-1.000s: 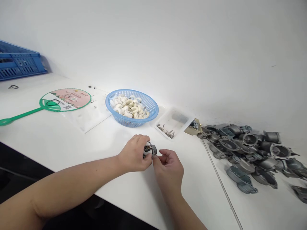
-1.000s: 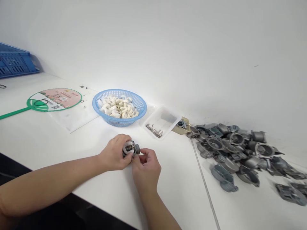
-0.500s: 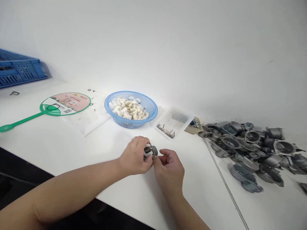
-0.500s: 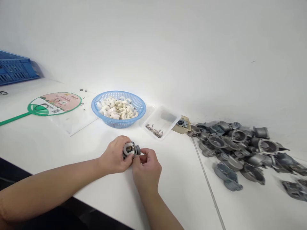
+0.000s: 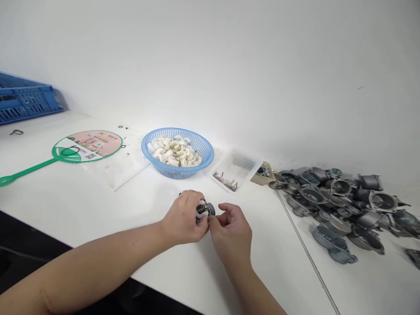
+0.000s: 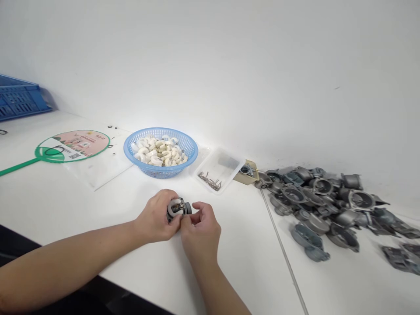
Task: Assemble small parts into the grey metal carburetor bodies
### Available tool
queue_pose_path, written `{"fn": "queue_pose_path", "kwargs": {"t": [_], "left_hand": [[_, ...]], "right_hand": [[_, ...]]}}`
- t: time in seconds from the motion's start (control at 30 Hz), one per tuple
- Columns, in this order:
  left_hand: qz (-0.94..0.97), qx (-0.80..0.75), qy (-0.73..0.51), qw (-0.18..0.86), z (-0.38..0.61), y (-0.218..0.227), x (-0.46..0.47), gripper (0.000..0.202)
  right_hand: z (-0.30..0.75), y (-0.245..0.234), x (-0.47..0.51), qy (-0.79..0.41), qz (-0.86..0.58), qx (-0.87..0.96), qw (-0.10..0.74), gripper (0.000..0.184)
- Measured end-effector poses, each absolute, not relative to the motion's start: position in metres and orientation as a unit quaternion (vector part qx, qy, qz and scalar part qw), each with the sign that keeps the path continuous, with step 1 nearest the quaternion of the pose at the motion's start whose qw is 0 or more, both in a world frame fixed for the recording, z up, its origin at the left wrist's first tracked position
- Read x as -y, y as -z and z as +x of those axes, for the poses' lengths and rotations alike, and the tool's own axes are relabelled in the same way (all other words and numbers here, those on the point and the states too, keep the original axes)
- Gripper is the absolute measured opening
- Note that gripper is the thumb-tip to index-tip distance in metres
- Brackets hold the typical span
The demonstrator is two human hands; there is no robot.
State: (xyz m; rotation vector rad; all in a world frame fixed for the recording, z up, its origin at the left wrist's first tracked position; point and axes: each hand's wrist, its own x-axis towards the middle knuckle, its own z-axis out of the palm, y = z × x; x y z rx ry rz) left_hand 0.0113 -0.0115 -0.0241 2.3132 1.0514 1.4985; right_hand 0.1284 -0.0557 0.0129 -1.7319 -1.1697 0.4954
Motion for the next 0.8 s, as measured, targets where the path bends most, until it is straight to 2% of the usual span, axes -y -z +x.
{"fn": "queue_pose_path", "kwargs": {"t": [0.47, 0.8], "left_hand": [[0.778, -0.367, -0.5, 0.105, 0.0122, 0.0231, 0.0123, 0.031], [0.784, -0.343, -0.509, 0.091, 0.0128, 0.0241, 0.0124, 0.032]], "right_hand": [[0.1279, -0.0138, 0.0558, -0.192, -0.703, 0.488, 0.48, 0.022], [0.1315, -0.0195, 0.0536, -0.207, -0.703, 0.52, 0.44, 0.025]]}}
